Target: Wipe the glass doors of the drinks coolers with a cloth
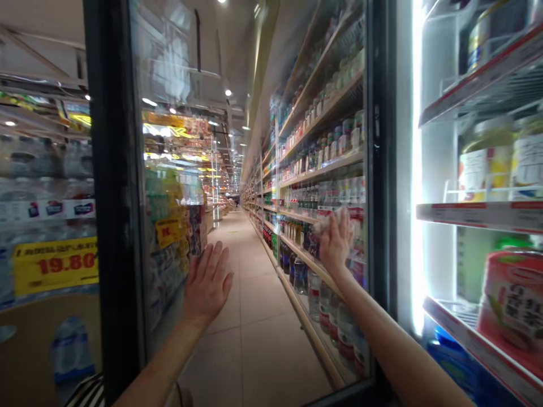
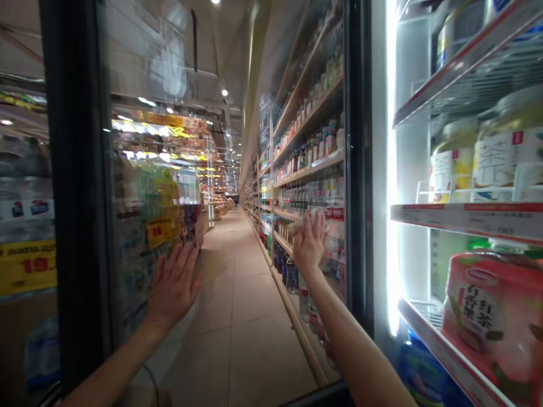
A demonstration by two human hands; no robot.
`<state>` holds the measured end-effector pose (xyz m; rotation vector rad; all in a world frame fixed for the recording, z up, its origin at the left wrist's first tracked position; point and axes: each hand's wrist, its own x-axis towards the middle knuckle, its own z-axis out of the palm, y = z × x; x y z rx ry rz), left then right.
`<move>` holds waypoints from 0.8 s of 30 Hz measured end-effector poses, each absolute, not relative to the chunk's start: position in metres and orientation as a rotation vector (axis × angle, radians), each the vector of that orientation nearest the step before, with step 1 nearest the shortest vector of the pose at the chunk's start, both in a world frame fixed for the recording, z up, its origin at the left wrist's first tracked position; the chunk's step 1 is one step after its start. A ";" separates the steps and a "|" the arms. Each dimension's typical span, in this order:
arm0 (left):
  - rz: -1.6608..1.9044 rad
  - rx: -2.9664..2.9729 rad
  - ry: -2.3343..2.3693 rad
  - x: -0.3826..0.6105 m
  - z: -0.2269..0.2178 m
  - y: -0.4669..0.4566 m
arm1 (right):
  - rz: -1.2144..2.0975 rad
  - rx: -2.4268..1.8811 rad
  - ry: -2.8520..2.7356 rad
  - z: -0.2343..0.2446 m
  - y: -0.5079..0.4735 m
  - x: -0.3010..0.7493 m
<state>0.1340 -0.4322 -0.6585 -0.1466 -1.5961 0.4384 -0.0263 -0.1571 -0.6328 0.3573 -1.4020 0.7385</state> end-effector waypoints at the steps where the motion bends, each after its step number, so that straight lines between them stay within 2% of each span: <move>1: 0.438 -0.151 -1.592 0.134 -0.658 -0.432 | 0.597 0.545 -1.418 -0.634 -0.162 -0.021; 4: 0.404 -0.154 -1.593 0.133 -0.658 -0.432 | 0.329 0.865 -1.440 -0.631 -0.159 -0.017; 8: 0.397 -0.162 -1.589 0.132 -0.658 -0.433 | 0.688 0.344 -1.399 -0.607 -0.143 -0.029; 10: 0.429 -0.177 -1.574 0.132 -0.657 -0.434 | 0.730 0.276 -1.377 -0.602 -0.156 -0.025; 16: 0.448 -0.176 -1.580 0.133 -0.657 -0.435 | 0.269 0.935 -1.360 -0.620 -0.203 0.008; 21: 0.427 -0.146 -1.593 0.133 -0.659 -0.432 | 0.671 0.389 -1.361 -0.602 -0.189 -0.007; 24: 0.449 -0.145 -1.592 0.134 -0.659 -0.432 | 0.630 0.459 -1.357 -0.601 -0.213 0.006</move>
